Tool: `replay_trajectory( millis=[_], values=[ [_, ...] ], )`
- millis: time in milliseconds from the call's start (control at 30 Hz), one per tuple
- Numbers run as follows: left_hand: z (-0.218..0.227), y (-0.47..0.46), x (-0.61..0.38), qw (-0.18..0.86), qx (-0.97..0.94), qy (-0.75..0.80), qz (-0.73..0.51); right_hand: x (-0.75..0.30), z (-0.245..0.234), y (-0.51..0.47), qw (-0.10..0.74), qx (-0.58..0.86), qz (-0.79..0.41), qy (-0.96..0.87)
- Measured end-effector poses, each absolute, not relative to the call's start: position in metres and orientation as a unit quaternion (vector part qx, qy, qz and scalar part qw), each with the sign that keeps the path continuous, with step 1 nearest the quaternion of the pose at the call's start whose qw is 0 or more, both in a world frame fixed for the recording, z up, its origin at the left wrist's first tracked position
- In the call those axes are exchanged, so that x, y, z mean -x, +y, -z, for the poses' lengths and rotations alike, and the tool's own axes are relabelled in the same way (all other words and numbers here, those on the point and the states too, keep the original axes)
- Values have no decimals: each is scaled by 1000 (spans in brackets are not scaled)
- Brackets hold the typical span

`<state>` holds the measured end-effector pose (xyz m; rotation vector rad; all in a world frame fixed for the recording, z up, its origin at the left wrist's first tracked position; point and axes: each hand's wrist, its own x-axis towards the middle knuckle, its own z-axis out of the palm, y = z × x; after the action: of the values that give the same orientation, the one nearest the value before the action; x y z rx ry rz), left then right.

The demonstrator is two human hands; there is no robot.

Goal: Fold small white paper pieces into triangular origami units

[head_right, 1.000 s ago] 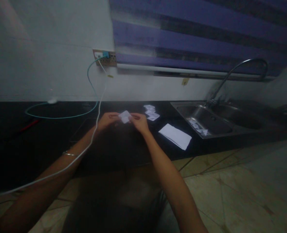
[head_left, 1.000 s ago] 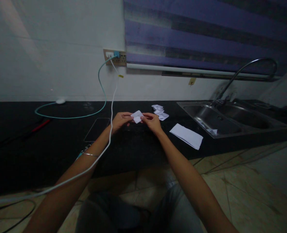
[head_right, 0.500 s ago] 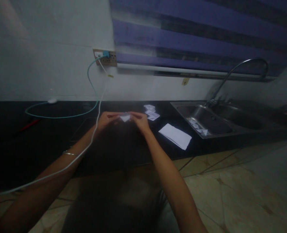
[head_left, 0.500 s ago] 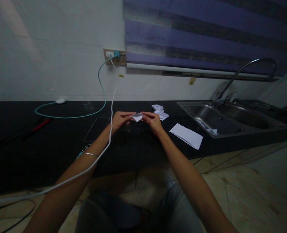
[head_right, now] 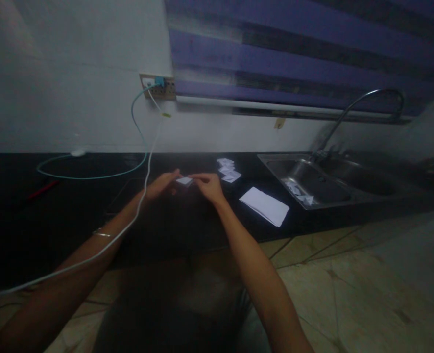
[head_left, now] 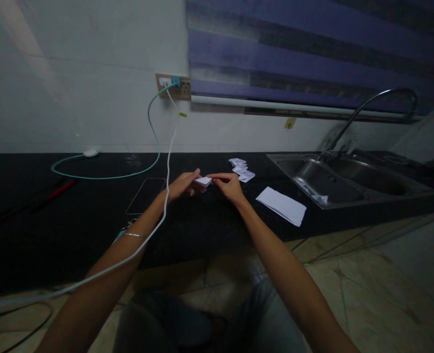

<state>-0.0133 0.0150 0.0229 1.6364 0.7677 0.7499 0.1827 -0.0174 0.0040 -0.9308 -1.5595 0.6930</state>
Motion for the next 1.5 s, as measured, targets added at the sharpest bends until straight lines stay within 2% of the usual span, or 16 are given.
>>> replay_trajectory(
  millis=[233, 400, 600, 833, 1033, 1500],
  values=[
    [-18, 11, 12, 422, -836, 286, -205, -180, -4, -20, 541, 378, -309, -684],
    [-25, 6, 10, 371, -853, 265, -252, -181, -1, -17, 554, 367, -341, -665],
    [-26, 3, 10, 351, -861, 259, -261, -184, 2, -12, 546, 364, -384, -649],
    [-20, 5, 12, 333, -866, 264, -261, -180, 4, -13, 512, 414, -291, -694],
    [-19, 7, 10, 360, -848, 287, -263, -180, 2, -13, 526, 427, -268, -685],
    [-22, 8, 15, 348, -860, 285, -243, -181, 5, -11, 511, 443, -314, -666]
  ],
)
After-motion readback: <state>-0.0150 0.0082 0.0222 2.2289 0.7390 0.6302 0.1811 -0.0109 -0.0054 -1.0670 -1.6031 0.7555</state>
